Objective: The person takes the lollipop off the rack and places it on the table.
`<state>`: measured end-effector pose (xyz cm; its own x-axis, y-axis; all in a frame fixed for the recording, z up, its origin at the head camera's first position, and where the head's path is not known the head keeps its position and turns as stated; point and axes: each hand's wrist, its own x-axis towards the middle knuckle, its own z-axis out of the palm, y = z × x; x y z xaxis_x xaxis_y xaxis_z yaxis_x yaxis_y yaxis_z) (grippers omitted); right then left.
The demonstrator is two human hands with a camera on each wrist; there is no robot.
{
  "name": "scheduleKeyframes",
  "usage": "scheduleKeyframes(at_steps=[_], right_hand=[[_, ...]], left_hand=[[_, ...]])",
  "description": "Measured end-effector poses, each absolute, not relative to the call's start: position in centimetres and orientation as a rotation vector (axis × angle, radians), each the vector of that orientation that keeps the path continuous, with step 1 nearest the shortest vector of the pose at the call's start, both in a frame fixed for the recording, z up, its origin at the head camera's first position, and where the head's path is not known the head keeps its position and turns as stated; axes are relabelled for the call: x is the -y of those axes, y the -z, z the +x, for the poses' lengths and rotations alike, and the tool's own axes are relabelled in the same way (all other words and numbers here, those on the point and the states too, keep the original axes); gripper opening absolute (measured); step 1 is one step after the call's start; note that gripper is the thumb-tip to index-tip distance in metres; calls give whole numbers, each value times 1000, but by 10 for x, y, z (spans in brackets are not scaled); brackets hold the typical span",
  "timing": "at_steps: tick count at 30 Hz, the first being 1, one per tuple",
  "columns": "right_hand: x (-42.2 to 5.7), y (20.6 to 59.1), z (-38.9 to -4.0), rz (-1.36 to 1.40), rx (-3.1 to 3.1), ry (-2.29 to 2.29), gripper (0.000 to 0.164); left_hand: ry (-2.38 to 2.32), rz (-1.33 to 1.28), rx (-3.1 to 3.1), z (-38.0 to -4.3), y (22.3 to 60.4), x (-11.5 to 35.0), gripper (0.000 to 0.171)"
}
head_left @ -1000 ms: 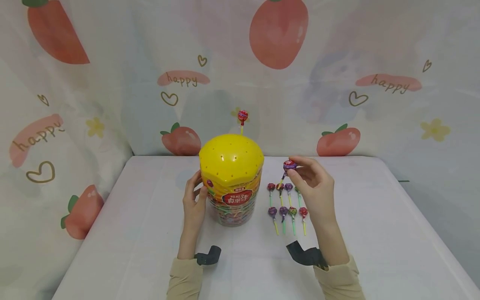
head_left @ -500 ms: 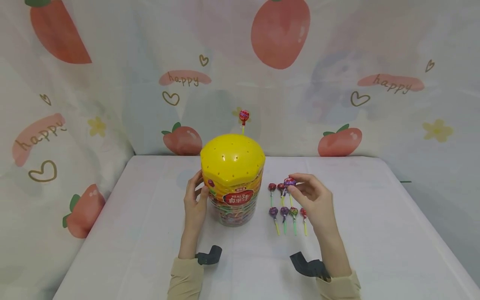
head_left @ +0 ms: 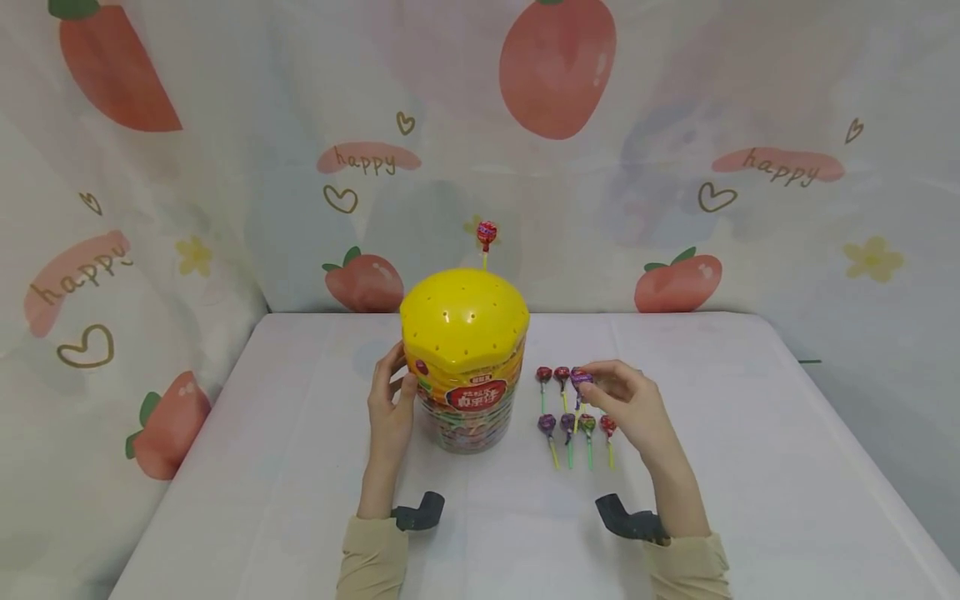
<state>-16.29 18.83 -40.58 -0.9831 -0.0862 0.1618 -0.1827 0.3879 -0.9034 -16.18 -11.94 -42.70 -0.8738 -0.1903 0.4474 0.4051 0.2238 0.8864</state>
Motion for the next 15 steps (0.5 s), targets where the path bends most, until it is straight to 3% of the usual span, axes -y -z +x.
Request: scheduleKeyframes(at_steps=[15], right_hand=[[-244, 430, -169, 44, 2740, -1542, 40]], left_hand=[[1712, -188, 2040, -162, 429, 120, 44]])
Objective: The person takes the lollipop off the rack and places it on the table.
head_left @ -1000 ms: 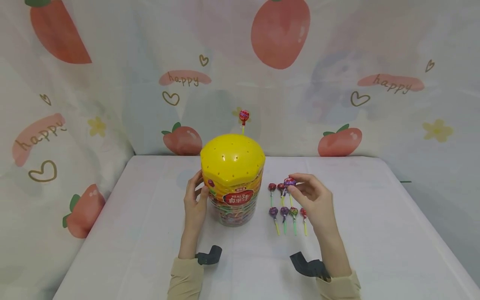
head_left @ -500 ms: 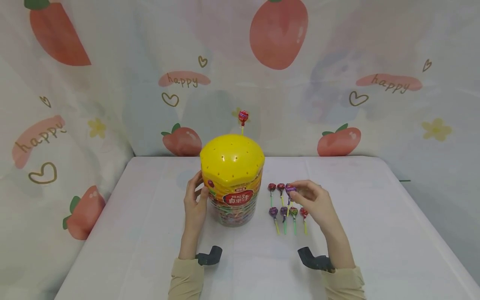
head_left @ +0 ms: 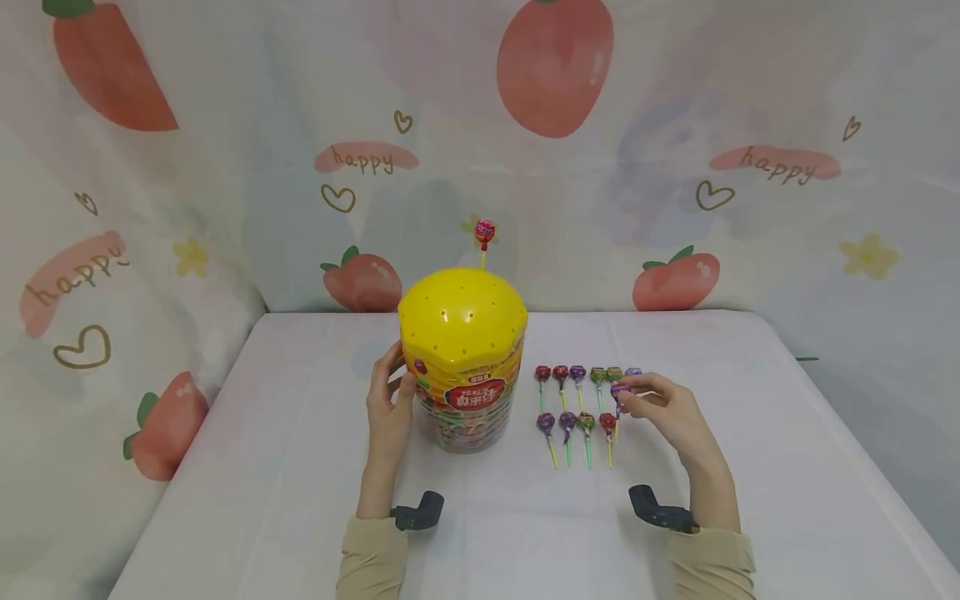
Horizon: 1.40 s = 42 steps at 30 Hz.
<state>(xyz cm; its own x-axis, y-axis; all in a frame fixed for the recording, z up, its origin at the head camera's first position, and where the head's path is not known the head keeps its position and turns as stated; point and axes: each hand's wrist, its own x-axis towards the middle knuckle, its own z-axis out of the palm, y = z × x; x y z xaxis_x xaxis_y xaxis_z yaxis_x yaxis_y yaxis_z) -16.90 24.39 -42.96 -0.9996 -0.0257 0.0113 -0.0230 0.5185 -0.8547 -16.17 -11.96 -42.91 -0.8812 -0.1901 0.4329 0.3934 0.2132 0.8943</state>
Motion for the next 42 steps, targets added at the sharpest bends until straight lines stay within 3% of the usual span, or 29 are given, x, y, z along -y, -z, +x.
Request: scheduleKeyframes(at_steps=[11, 42], right_hand=[[-269, 455, -176, 122, -2685, 1461, 45], [-263, 471, -179, 296, -2596, 1268, 42]], left_hand=[[1712, -189, 2040, -161, 427, 120, 44], [1698, -188, 2041, -162, 428, 119, 45]])
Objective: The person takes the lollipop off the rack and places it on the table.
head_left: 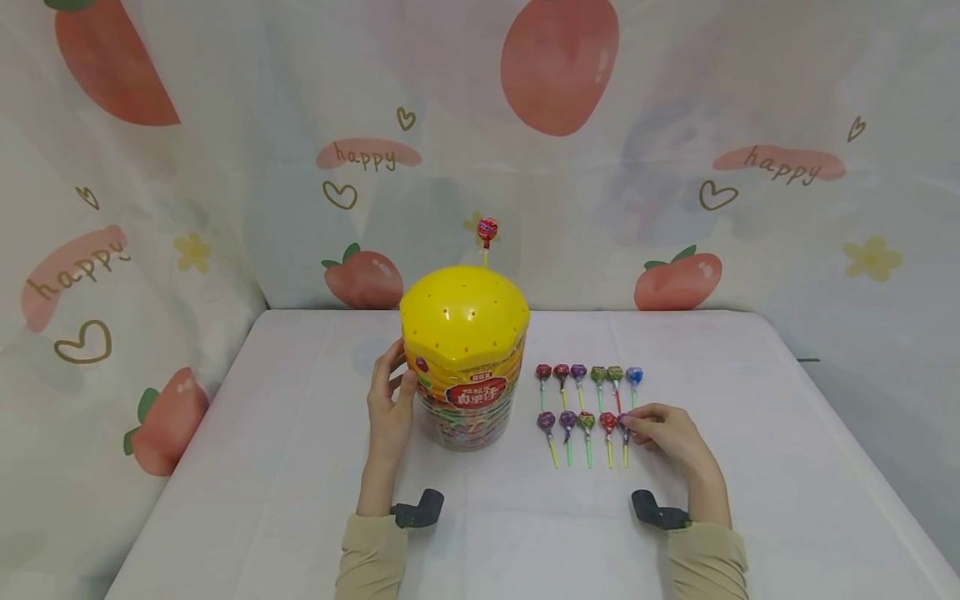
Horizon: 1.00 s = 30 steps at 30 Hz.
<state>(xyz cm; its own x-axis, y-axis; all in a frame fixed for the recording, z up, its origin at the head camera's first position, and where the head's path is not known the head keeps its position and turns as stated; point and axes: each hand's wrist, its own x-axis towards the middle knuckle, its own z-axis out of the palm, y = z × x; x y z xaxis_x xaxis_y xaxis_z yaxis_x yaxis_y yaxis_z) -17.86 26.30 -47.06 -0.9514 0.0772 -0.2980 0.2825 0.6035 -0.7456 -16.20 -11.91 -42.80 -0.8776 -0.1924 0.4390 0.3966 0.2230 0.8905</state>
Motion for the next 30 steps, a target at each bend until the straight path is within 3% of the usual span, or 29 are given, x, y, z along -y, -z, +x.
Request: scheduleKeyframes(at_steps=[21, 27, 30], right_hand=[[-264, 460, -178, 404, -2634, 1253, 43], [-283, 492, -197, 386, -2741, 1237, 56], [-266, 469, -189, 368, -2774, 1260, 51]], left_hand=[[1694, -191, 2036, -162, 427, 119, 45], [1700, -205, 2027, -163, 428, 119, 45], [1701, -201, 2026, -163, 428, 119, 45]])
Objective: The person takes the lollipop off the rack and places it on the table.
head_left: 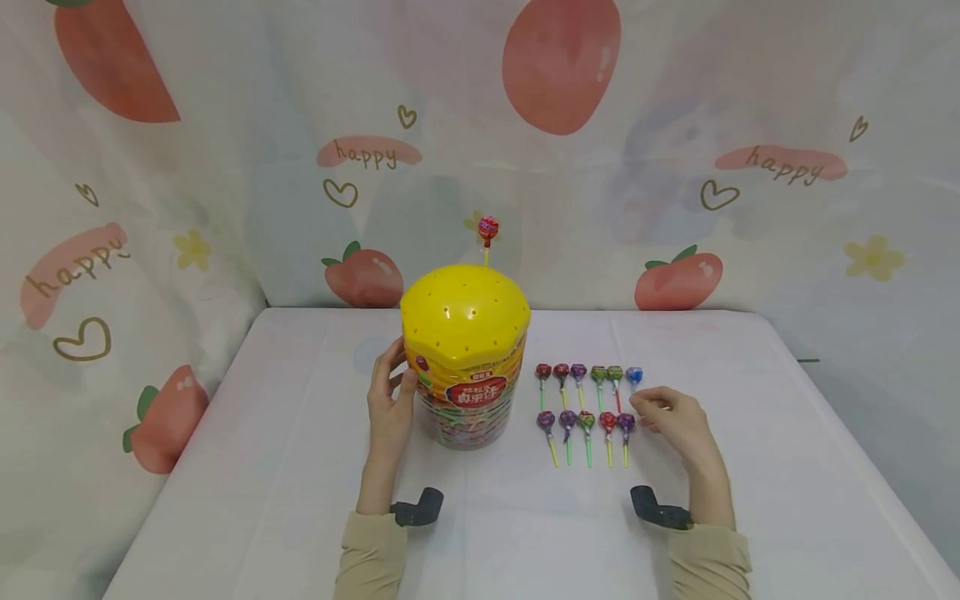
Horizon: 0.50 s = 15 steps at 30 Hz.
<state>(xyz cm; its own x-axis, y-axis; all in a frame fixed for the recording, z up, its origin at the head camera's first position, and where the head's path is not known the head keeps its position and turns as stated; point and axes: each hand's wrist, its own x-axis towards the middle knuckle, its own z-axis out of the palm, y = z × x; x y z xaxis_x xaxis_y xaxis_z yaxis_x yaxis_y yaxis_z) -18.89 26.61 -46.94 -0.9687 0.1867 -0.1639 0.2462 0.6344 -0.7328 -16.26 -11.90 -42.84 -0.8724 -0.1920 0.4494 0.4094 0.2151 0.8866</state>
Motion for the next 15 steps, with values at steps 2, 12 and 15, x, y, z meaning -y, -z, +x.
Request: scheduleKeyframes(at_steps=[2, 12, 15], right_hand=[[-250, 447, -180, 359, -2781, 1283, 46], [-222, 419, -172, 315, -2830, 1387, 40], [-217, 416, -171, 318, -2830, 1467, 38]], left_hand=[[1700, -199, 2026, -163, 428, 119, 46], [1694, -206, 2025, -163, 429, 119, 45], [1691, -216, 2017, -163, 429, 119, 45]])
